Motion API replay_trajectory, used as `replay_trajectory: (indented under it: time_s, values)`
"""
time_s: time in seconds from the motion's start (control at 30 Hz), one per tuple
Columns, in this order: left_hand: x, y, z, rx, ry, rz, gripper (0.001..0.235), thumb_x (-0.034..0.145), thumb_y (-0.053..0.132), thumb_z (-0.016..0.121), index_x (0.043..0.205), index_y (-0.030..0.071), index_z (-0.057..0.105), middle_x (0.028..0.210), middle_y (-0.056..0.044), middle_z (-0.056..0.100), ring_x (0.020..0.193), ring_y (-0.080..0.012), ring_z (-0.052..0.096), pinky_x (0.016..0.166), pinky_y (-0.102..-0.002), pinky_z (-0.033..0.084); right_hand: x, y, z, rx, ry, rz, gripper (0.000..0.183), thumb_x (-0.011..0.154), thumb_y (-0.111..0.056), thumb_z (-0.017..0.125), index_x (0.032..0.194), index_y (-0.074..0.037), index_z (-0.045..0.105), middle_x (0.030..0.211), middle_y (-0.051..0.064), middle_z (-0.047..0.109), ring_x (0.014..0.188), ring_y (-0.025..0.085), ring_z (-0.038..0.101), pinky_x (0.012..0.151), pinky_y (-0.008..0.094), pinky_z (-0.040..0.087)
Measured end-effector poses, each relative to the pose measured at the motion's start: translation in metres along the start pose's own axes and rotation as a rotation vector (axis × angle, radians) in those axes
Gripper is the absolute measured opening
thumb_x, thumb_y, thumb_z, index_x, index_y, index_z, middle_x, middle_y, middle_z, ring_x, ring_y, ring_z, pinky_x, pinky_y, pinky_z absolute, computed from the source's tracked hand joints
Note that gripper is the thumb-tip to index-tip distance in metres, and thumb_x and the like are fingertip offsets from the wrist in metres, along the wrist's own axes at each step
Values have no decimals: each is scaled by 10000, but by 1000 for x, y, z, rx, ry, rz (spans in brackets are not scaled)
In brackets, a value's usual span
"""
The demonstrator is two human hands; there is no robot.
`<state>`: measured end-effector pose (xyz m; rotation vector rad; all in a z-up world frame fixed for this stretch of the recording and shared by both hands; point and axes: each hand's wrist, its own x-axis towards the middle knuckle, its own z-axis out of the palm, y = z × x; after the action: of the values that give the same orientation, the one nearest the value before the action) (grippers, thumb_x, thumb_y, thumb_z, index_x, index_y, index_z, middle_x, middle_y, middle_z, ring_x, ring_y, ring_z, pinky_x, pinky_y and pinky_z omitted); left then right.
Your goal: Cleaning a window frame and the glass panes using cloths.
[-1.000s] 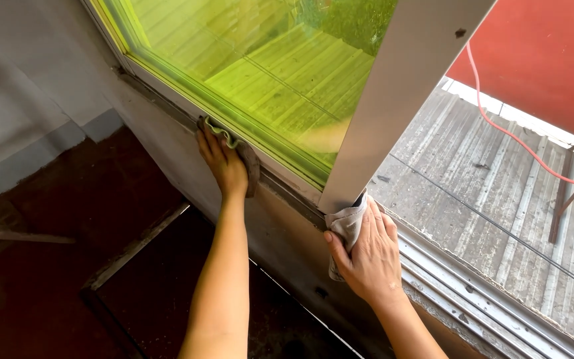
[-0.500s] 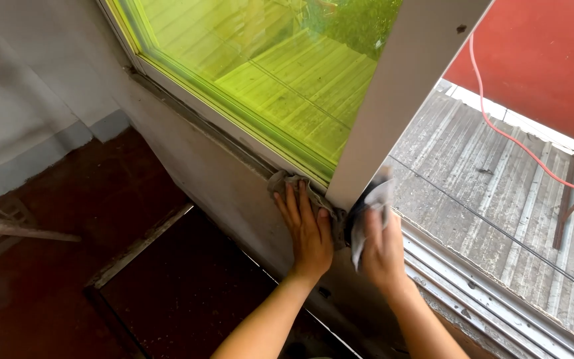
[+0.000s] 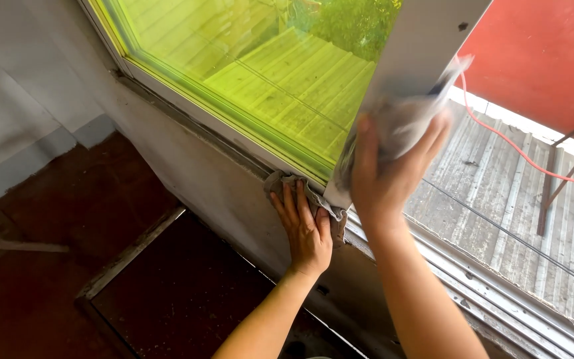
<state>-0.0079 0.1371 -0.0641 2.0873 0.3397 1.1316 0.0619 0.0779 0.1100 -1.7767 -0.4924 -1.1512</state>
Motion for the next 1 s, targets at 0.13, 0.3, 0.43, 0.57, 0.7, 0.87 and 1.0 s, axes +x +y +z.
replay_trajectory:
  time_s: [0.13, 0.3, 0.43, 0.57, 0.7, 0.87, 1.0]
  values:
    - [1, 0, 0, -11, -8, -5, 661, 1019, 245, 491, 1612, 56, 270, 1637, -288, 166, 1492, -614, -19, 1192, -674, 89, -76, 33, -4, -94, -108, 58, 838, 945, -415, 798, 1519, 10, 359, 1452, 299, 370, 1365, 507, 426, 1129, 604, 358]
    - [2, 10, -12, -114, -18, 22, 608, 1043, 103, 468, 1604, 18, 251, 1650, -291, 115, 1487, -618, -90, 1173, -720, 52, -112, 33, -35, -258, -389, -131, 641, 930, -411, 756, 1246, 86, 502, 1053, 207, 507, 998, 435, 592, 931, 471, 501]
    - [-5, 19, -22, -161, -23, 72, 510, 1072, 129, 441, 1560, 43, 320, 1643, -246, 173, 1502, -597, -55, 1185, -715, 40, -105, 29, -41, -206, -413, -134, 615, 932, -385, 759, 1240, 82, 504, 1036, 201, 513, 998, 428, 594, 926, 475, 495]
    - [-15, 1, -22, -159, -26, 215, 350, 1058, 152, 464, 1375, 10, 505, 1531, -256, 405, 1488, -607, 133, 1151, -724, 147, -101, 23, -45, -115, -453, -54, 571, 981, -392, 675, 1283, 61, 505, 1079, 200, 531, 1037, 423, 586, 954, 484, 474]
    - [4, -21, -30, -73, -26, 379, 364, 1094, 338, 418, 1305, 68, 539, 1494, -192, 469, 1486, -555, 257, 1140, -720, 197, -106, 34, -45, -57, -522, 18, 607, 1015, -452, 558, 1355, 48, 495, 1164, 250, 537, 1155, 454, 550, 1040, 531, 425]
    - [87, 55, -61, -345, 415, 467, 195, 998, 31, 533, 1139, -62, 630, 1300, -296, 568, 1308, -595, 486, 1120, -716, 376, -97, 31, -56, 198, -514, 93, 565, 1083, -328, 351, 1416, 117, 453, 1312, 376, 498, 1285, 558, 449, 1102, 596, 358]
    - [141, 102, -68, -278, 341, 614, 316, 1012, 318, 573, 1270, 172, 685, 1709, 18, 190, 1669, -418, 111, 1461, -700, 156, -114, 58, -61, 368, -479, 321, 535, 1101, -420, 238, 1064, 14, 548, 923, 111, 604, 838, 204, 521, 829, 369, 460]
